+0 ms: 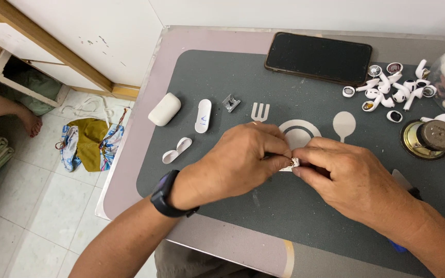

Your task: Disassembling an earbud charging case to inspect or repair internal components using a screwdriver and manual prying.

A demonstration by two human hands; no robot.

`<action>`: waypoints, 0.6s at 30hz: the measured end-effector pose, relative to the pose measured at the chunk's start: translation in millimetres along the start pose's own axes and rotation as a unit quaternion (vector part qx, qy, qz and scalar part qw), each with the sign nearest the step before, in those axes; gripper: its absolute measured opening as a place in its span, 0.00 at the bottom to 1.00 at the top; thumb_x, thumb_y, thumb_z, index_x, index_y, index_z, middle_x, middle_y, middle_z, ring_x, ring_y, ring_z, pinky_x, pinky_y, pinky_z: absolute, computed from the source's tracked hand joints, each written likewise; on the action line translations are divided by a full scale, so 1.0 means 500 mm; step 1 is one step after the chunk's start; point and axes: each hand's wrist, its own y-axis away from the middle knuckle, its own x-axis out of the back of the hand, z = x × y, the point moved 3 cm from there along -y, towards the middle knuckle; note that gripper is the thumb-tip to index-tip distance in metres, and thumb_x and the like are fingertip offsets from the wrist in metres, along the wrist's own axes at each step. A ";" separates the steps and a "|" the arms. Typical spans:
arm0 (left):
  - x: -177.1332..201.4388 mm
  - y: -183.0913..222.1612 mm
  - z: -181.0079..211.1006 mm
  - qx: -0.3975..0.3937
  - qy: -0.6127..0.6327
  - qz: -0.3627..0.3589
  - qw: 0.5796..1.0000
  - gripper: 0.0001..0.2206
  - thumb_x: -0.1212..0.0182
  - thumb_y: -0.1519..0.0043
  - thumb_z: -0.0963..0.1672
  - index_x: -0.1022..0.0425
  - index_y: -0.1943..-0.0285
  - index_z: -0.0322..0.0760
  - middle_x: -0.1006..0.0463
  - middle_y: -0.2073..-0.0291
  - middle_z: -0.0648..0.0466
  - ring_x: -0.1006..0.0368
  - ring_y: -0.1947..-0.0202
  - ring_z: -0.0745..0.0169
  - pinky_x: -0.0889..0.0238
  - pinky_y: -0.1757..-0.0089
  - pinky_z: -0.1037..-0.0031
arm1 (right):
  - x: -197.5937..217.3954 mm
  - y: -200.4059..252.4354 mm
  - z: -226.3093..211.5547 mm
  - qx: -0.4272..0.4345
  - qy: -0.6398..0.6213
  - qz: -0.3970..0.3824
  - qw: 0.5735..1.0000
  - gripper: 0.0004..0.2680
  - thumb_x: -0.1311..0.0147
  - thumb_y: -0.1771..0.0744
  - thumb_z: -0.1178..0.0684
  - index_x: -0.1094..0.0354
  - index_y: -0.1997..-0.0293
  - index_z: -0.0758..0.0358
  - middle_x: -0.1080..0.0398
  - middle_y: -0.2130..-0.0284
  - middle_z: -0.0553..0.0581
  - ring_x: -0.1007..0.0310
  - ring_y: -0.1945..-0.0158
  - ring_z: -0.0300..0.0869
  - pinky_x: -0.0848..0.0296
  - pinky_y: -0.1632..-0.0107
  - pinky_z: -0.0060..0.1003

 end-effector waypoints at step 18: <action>-0.021 -0.009 -0.015 0.048 -0.160 0.039 0.985 0.09 0.41 0.39 0.47 0.15 0.68 0.51 0.18 0.63 0.60 0.29 0.58 0.47 0.41 0.57 0.56 | -0.003 -0.002 0.004 -0.025 -0.001 -0.005 1.000 0.06 0.37 0.37 0.53 0.24 0.59 0.54 0.25 0.68 0.46 0.25 0.67 0.41 0.29 0.60 0.38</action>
